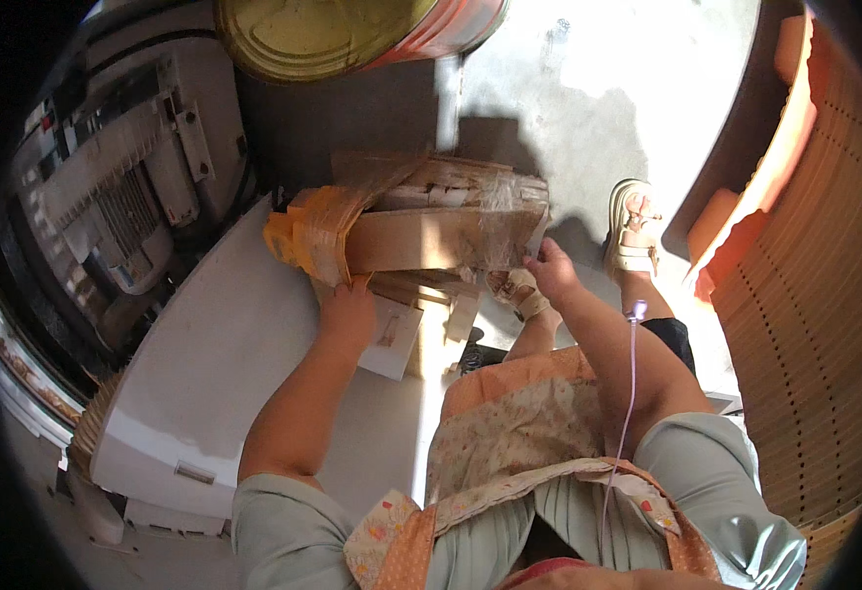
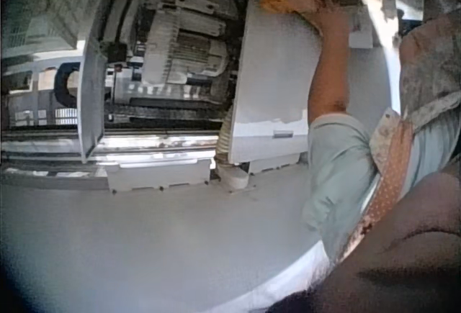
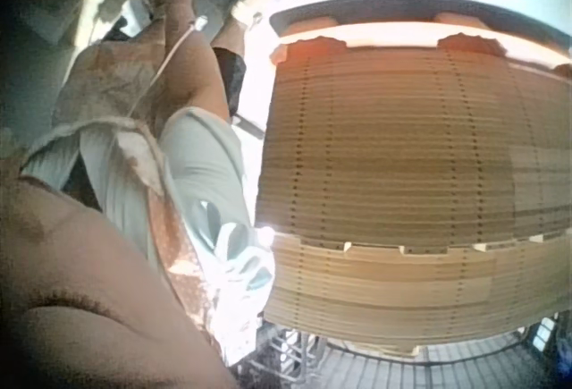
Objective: The person sands wooden boards using a handheld tool, wipes the boards by hand, and stacks the boards onto a wooden pallet.
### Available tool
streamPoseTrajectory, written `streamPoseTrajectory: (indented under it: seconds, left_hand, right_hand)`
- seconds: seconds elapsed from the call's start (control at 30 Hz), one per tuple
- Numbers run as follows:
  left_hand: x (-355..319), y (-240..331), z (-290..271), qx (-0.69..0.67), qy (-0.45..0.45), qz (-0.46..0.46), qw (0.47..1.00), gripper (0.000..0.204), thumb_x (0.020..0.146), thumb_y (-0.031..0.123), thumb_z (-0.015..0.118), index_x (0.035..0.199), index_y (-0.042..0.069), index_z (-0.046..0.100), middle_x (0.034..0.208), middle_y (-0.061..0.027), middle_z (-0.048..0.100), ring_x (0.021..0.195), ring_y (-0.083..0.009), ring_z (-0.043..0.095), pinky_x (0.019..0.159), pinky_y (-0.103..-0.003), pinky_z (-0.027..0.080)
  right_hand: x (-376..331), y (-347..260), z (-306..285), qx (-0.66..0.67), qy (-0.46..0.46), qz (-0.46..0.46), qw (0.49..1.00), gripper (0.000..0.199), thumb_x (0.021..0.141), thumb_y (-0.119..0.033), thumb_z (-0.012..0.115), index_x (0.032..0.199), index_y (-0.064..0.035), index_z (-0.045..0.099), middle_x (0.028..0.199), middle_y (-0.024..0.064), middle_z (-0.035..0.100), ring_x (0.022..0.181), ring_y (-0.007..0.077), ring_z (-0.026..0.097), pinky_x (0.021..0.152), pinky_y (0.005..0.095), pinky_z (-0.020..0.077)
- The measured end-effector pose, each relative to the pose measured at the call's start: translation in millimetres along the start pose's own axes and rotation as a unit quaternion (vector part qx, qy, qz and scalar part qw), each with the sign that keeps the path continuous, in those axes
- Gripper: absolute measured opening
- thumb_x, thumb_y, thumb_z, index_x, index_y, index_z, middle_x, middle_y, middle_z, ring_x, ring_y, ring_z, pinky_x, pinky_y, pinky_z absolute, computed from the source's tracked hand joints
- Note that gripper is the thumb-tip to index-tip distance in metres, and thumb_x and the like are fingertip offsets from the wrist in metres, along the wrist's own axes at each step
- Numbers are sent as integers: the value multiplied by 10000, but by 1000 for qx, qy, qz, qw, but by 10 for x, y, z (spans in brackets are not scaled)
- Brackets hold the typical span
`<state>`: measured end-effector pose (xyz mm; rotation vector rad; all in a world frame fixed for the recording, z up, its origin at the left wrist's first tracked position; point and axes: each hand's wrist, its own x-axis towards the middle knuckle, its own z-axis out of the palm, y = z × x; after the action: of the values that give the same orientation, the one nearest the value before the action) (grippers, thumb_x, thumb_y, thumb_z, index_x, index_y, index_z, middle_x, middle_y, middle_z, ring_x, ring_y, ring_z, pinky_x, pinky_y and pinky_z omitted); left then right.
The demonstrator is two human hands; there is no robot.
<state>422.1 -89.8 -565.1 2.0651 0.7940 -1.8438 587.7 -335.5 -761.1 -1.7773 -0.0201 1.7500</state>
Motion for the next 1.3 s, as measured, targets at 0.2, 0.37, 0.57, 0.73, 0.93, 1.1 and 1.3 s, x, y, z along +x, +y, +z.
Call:
streamPoseTrajectory:
  seconds: [0.2, 0.37, 0.57, 0.73, 0.93, 1.1, 1.3]
  left_hand:
    - [-2, -49, -142, 28, 129, 73, 989, 301, 789, 69, 517, 1084, 30, 561, 1067, -109, 517, 992, -280, 495, 842, -387, 439]
    - [109, -130, -614, 109, 143, 107, 978, 249, 781, 87, 523, 1007, 41, 618, 1038, -79, 517, 1034, -266, 459, 926, -396, 375]
    - [216, -243, -665, 205, 115, 84, 968, 219, 802, 88, 502, 947, 65, 664, 1024, -39, 527, 1073, -223, 427, 974, -381, 294]
    - [205, -262, -719, 161, 83, 66, 981, 222, 795, 96, 515, 957, 76, 666, 1030, -24, 530, 1091, -218, 422, 966, -380, 304]
    - [177, -340, -579, 161, 128, 85, 975, 157, 807, 147, 530, 852, 101, 674, 1088, -30, 520, 1089, -231, 431, 924, -424, 351]
    - [161, -319, -663, 130, 115, 67, 983, 162, 813, 125, 524, 861, 85, 674, 1122, -44, 521, 1094, -257, 433, 956, -444, 339]
    - [131, 3, -605, 171, 107, -11, 979, 200, 837, 127, 491, 930, 81, 662, 1154, -90, 510, 1094, -307, 436, 974, -461, 324]
  right_hand:
    - [82, -179, 38, 76, -2, 53, 996, 400, 783, -134, 646, 1134, 5, 513, 1007, 146, 613, 915, 226, 572, 819, 322, 435]
    - [-66, -560, -15, 93, -3, 59, 994, 437, 740, -155, 675, 1109, 21, 521, 1010, 167, 611, 931, 244, 579, 820, 318, 441]
    - [8, -379, 110, -72, 35, 74, 994, 498, 696, -79, 699, 1126, 27, 472, 1067, 152, 585, 964, 243, 561, 840, 324, 436]
    - [-12, -344, 75, -127, 31, 18, 991, 498, 684, -179, 695, 1075, 37, 476, 1037, 250, 583, 1007, 387, 545, 854, 405, 438]
    - [-68, -438, -11, -147, 26, -1, 989, 373, 724, -139, 666, 1067, -44, 554, 982, 200, 617, 971, 359, 572, 823, 404, 441]
    - [-12, -343, -68, -108, 8, -4, 994, 335, 734, -156, 668, 1037, -50, 576, 965, 197, 622, 951, 357, 582, 795, 395, 451]
    - [-10, -407, -402, -282, -54, 43, 957, 383, 709, -221, 704, 1008, -28, 561, 957, 219, 609, 963, 369, 569, 787, 393, 454]
